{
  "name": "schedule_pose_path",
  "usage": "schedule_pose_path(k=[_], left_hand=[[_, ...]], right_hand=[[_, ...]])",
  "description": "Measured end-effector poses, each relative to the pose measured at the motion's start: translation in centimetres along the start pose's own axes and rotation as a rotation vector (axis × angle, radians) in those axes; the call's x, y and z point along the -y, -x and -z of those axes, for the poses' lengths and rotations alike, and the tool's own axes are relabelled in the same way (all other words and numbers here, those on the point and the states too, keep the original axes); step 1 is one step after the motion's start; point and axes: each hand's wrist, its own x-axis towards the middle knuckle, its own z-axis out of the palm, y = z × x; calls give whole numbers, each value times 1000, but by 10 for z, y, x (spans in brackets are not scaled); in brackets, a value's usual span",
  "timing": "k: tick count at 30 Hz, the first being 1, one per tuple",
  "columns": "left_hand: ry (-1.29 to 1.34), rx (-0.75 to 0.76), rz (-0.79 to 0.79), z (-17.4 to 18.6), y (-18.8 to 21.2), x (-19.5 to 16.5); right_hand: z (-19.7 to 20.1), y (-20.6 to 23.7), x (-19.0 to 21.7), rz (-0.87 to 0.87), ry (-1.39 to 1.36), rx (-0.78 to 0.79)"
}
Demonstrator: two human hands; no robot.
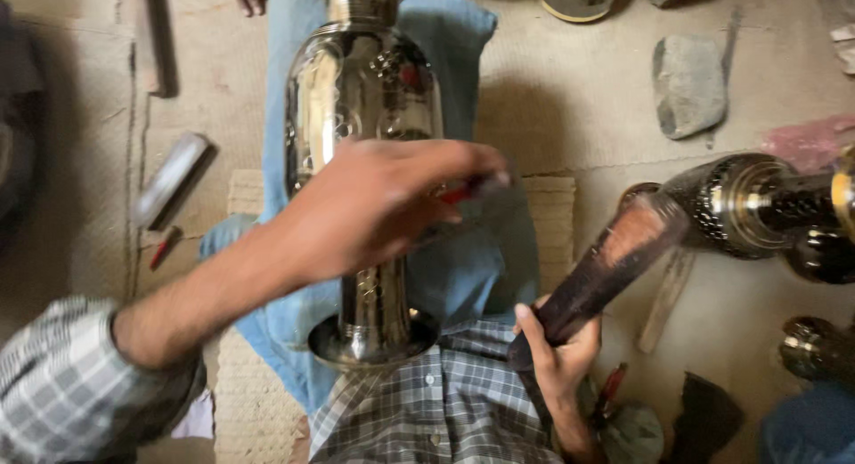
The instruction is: The person sits on the floor with a brass vase held between their legs and, using a small chisel held in one hand and a wooden mallet in the other, repeatedly strikes the chisel to engrave a decorative pattern into the vase surface, repositioning the chisel around the design as they work.
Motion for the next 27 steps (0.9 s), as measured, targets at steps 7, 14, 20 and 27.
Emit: schedule_pose_path(k=[7, 14, 20, 27], left_hand=[[-258, 370, -144, 5, -34, 3], [-63, 440, -180, 3, -42, 11], [-110, 424, -206, 5, -41, 10], [-299, 527, -8, 6, -38, 0]], right_hand=[[0, 8, -11, 13, -7, 21], [-13, 6, -1, 175, -15, -110], [-15, -5, 18, 239, 237, -132], [-2, -20, 24, 490, 567, -23]])
